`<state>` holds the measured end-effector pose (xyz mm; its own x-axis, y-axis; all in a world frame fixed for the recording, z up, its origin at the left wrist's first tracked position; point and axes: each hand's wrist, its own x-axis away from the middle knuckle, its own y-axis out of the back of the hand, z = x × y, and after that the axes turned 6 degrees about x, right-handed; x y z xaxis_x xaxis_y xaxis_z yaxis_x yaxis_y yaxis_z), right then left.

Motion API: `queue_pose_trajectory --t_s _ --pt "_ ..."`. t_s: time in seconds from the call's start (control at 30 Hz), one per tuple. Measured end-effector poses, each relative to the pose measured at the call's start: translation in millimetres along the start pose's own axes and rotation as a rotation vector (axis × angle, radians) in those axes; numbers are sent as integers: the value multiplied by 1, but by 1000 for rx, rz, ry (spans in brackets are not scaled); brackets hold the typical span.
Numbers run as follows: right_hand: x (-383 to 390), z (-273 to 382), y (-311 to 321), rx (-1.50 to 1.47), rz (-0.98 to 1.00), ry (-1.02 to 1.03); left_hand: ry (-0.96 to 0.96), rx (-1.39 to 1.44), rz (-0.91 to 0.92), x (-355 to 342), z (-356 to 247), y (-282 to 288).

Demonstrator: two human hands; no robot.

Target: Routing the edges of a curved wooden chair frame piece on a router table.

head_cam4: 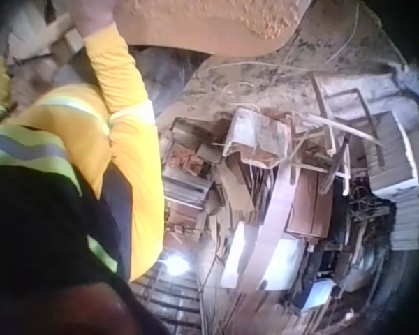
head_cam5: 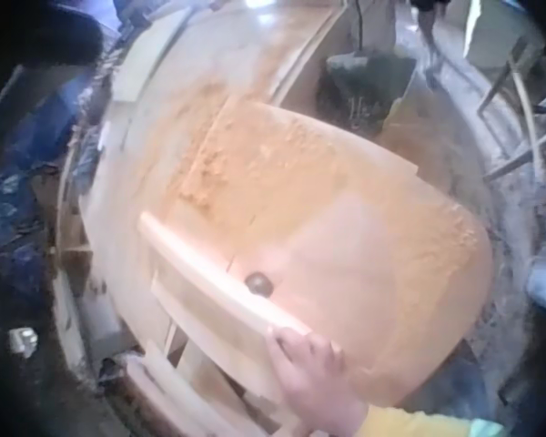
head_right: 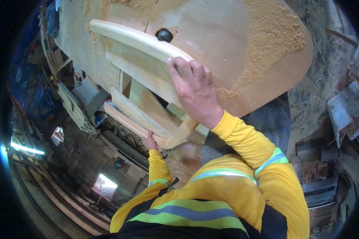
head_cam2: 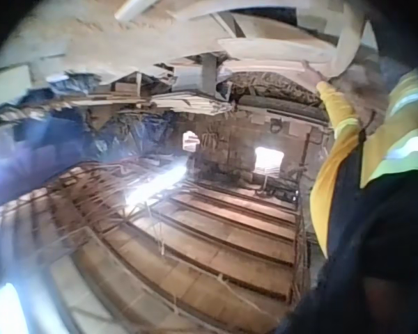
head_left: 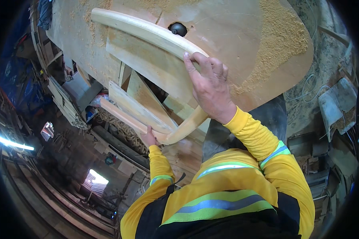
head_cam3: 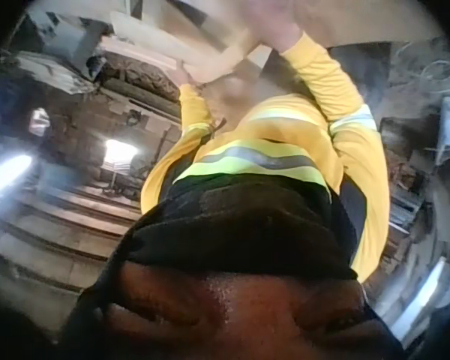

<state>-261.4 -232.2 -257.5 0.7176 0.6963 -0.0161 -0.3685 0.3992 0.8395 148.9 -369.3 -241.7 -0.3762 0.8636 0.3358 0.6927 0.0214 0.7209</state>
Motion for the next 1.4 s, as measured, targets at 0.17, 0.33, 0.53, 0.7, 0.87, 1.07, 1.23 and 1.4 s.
queue_pose_trajectory --t_s 0.17,0.33,0.53,0.7,0.87,1.07,1.23,1.4 --pt "-4 3 2 -21 -4 8 -3 5 0 -7 2 6" --pt "-5 2 -2 -6 -7 9 71 -52 -37 1 -9 -5" --pt "-7 4 -5 29 1 18 32 -43 -30 -4 -5 -3" --pt "-11 6 -5 30 6 22 -25 -12 -6 -19 10 6" --pt "-14 9 -7 15 -3 20 -49 -34 21 -36 22 18" --pt "-15 12 -8 -80 2 -20 -58 -17 18 -41 25 17" --pt "-18 11 -9 -84 -9 -14 -76 30 13 -39 24 11" --pt "-24 12 -14 21 -58 37 -95 25 6 -42 24 12"
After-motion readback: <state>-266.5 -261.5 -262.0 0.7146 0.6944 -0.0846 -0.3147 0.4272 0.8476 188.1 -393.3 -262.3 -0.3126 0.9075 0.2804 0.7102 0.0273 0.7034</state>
